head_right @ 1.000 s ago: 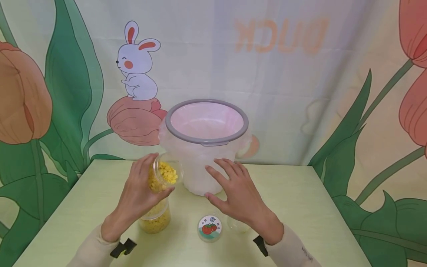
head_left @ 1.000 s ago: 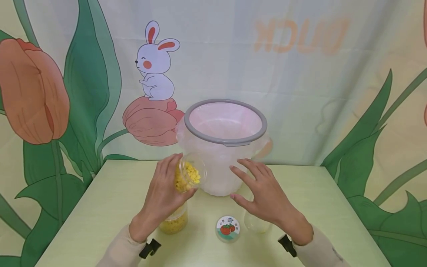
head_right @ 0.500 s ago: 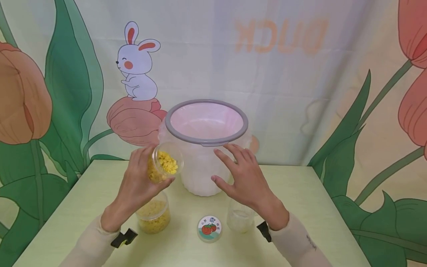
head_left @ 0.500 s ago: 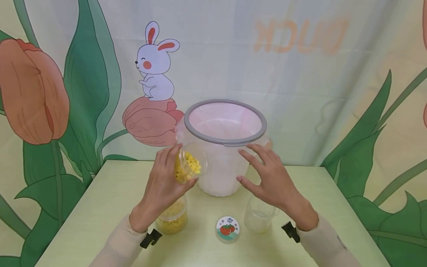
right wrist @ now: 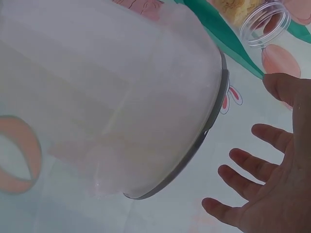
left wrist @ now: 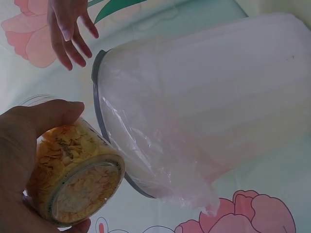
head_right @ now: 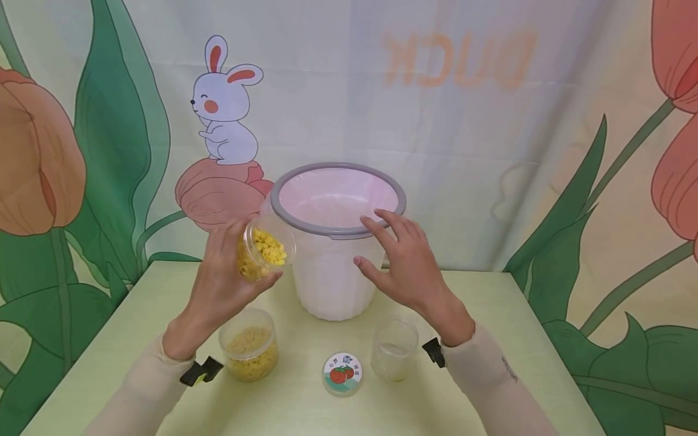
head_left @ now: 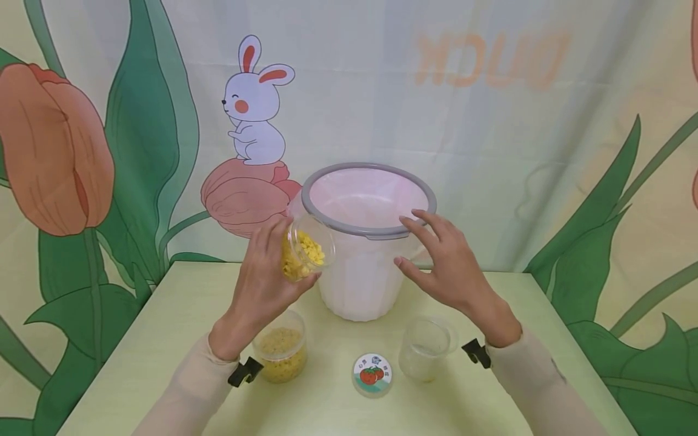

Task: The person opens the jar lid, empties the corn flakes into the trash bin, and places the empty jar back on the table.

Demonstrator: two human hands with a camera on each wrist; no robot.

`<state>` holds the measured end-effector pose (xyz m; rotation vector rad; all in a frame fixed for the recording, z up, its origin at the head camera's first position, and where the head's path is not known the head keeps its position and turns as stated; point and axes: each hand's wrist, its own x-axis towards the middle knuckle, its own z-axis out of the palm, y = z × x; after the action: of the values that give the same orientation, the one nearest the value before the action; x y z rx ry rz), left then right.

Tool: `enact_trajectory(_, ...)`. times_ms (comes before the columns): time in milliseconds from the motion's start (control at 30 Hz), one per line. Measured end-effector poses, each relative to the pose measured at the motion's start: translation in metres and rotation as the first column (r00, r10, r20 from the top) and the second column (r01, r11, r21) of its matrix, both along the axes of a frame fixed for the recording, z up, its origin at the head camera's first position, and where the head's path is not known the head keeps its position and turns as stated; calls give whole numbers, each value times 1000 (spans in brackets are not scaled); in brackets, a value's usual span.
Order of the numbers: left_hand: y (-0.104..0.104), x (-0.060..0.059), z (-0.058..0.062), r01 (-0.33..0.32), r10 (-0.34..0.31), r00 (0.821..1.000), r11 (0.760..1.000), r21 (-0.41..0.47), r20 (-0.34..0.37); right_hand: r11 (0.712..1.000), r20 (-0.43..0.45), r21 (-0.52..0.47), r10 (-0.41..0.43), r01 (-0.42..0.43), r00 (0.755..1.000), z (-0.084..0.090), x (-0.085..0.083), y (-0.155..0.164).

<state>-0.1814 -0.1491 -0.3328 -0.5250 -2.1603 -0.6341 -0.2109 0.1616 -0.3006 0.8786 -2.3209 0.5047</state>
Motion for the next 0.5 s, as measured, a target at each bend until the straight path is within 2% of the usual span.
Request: enact_trajectory(500, -5, -13, 16, -10, 11, 1000, 1000, 25, -15, 996, 63, -60, -55, 59, 996, 14, -31, 2)
